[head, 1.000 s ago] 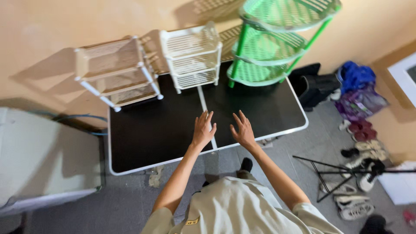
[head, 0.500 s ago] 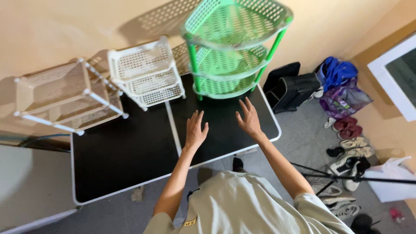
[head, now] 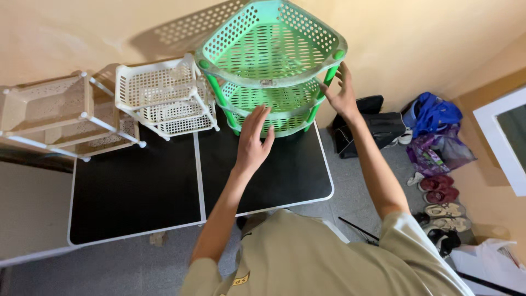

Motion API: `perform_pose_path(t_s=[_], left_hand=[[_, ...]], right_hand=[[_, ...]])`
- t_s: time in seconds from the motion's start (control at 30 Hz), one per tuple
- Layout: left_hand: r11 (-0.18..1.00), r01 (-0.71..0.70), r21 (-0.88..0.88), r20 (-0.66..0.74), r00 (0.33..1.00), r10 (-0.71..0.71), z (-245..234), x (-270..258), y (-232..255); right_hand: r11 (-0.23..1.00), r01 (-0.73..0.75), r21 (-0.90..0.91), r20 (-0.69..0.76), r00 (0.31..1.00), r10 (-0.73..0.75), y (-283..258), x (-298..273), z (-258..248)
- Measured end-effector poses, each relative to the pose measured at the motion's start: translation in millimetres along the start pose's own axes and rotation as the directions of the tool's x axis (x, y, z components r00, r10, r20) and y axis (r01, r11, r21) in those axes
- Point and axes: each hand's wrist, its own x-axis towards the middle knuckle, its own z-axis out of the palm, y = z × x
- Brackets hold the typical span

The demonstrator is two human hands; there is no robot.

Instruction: The person disassembles a green three-tier plastic storage rack by removing the baskets and poles, then disassembles a white two-tier rack by removing its baskets and poles. The parts are placed on a black table.

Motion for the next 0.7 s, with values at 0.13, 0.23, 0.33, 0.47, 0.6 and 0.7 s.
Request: perform_pose_path(t_s=[0.13, 0.23, 0.33, 0.47, 0.6, 0.7], left_hand=[[0.976, -0.175, 0.131, 0.075, 0.983, 0.166, 12, 61, 9], [0.924, -0.266, 0.276, 0.151, 0.961, 0.231, 26, 93, 6], [0.904, -0.284, 0.319, 0.216, 0.951, 0.222, 34, 105, 1], [0.942, -0.239, 0.236, 0.246, 0.952, 0.180, 34, 107, -6], [0.954, -0.283, 0.099, 0.184, 0.947, 0.263, 8, 113, -3], [0.944, -0.329, -0.016, 0.082, 0.941, 0.329, -13, 110, 16]], right_hand=[[0.937, -0.246, 0.248, 0.243, 0.952, 0.186, 9, 28, 4], [0.926, -0.192, 0.324, 0.289, 0.952, 0.097, -5, 22, 4], [0.927, -0.197, 0.320, 0.337, 0.938, 0.083, -38, -2, 3], [0.844, -0.221, 0.490, 0.351, 0.935, 0.041, -86, -30, 18], [0.776, -0.247, 0.581, 0.370, 0.929, 0.018, -128, -40, 17], [0.695, -0.375, 0.614, 0.412, 0.903, 0.123, -158, -43, 10]])
